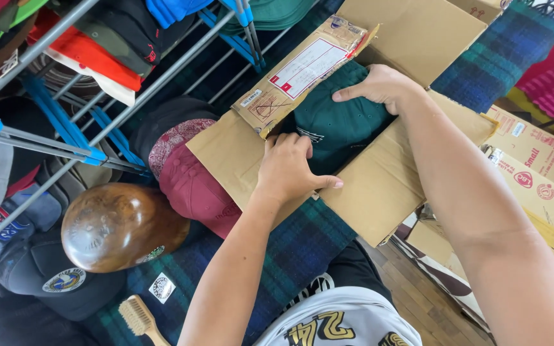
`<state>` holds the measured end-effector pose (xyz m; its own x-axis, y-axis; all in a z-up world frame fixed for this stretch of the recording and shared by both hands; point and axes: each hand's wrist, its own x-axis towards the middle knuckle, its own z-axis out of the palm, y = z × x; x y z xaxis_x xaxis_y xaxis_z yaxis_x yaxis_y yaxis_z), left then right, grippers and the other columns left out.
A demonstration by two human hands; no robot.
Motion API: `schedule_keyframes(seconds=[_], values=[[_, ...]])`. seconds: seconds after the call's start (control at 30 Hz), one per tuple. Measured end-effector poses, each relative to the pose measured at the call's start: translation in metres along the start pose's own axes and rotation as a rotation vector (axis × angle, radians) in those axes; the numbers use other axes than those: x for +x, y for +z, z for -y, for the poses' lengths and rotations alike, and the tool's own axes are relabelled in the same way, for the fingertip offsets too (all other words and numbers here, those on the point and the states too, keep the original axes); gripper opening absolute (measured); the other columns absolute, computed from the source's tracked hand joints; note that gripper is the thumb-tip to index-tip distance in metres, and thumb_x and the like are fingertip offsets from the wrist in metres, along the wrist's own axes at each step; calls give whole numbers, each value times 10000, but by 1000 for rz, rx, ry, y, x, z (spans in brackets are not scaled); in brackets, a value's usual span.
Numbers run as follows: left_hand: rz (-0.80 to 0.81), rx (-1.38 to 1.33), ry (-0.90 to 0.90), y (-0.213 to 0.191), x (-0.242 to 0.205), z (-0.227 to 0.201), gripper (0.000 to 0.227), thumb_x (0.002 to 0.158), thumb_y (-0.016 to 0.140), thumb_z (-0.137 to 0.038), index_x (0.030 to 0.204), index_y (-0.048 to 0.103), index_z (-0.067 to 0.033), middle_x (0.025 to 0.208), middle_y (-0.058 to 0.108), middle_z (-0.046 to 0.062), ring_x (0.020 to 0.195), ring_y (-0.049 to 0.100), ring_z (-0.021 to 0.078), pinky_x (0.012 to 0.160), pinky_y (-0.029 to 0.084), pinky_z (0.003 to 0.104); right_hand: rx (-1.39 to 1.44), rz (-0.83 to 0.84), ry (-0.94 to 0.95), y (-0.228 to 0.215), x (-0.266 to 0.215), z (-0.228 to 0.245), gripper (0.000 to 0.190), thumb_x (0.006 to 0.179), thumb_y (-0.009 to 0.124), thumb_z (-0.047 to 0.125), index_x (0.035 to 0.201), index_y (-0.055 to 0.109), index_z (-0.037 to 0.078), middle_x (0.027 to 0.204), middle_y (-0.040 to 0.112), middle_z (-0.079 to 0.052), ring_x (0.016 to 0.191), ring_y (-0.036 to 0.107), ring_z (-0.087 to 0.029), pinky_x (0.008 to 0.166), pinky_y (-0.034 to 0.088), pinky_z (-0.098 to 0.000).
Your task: Unboxing cardboard packages and sorting various baseball caps into organized stacks by design and color.
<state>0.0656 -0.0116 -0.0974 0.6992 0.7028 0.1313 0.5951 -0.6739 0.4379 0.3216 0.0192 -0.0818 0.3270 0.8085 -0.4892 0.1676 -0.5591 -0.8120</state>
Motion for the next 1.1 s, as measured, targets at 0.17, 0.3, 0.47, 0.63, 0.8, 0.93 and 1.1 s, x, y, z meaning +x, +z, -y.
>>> schedule_keyframes(seconds=[0.17, 0.3, 0.47, 0.63, 0.8, 0.93, 1.1], values=[[-68, -99, 19, -5, -6, 2, 725, 539, 951, -598, 977, 644, -109, 1034, 612, 62, 1029, 537, 288, 1038, 366, 416, 81, -61, -47, 5, -22, 14, 591, 626, 879, 67, 1178, 677, 4, 1094, 768, -107, 918, 765, -265, 810, 649, -346], [-337, -835, -81, -6, -10, 19, 344, 789, 811, -219, 1016, 628, -36, 1119, 653, 106, 992, 626, 224, 907, 522, 330, 60, -174, -263, -8, -48, 31, 592, 627, 916, 112, 1157, 666, 32, 1005, 752, -69, 810, 756, -201, 698, 665, -309], [-524, -1397, -167, -3, -8, 48, 390, 1031, 564, -253, 1314, 568, 15, 1268, 570, 114, 1214, 510, 199, 1101, 360, 323, 117, -140, -379, -41, -93, 62, 638, 679, 862, 102, 1278, 650, 41, 1131, 745, -75, 926, 758, -227, 806, 669, -357], [-63, -2211, -93, -48, -18, 27, 1035, 949, 349, -769, 1643, 50, -63, 1710, 75, 191, 1527, 219, 369, 1231, 198, 516, -100, -28, -594, -49, -136, 98, 935, 538, 811, -14, 1436, 549, -19, 1335, 650, -219, 1127, 681, -436, 1005, 556, -505], [36, -2393, -200, -6, -62, 62, 1056, 828, 524, -717, 1514, 412, 78, 1344, 601, 300, 1055, 661, 369, 895, 577, 413, -196, 121, -666, -4, -172, 134, 975, 520, 782, -48, 1460, 532, 5, 1345, 649, -169, 1143, 662, -363, 1042, 524, -448], [-4, -2403, 30, -48, -116, 19, 895, 779, 646, -133, 1622, 352, -60, 1496, 550, 230, 1305, 585, 435, 1125, 490, 541, -436, 108, -1084, 33, -167, 139, 1097, 629, 925, 169, 1553, 383, -71, 1296, 608, -298, 1146, 628, -435, 984, 476, -455], [-282, -2309, 7, -38, -168, 30, 808, 733, 632, -31, 1519, 454, 17, 1368, 633, 250, 1181, 660, 404, 1009, 568, 484, -328, -99, -1272, 99, -187, 106, 953, 857, 878, 242, 1565, 320, -67, 1524, 463, -344, 1323, 551, -498, 1049, 478, -562]])
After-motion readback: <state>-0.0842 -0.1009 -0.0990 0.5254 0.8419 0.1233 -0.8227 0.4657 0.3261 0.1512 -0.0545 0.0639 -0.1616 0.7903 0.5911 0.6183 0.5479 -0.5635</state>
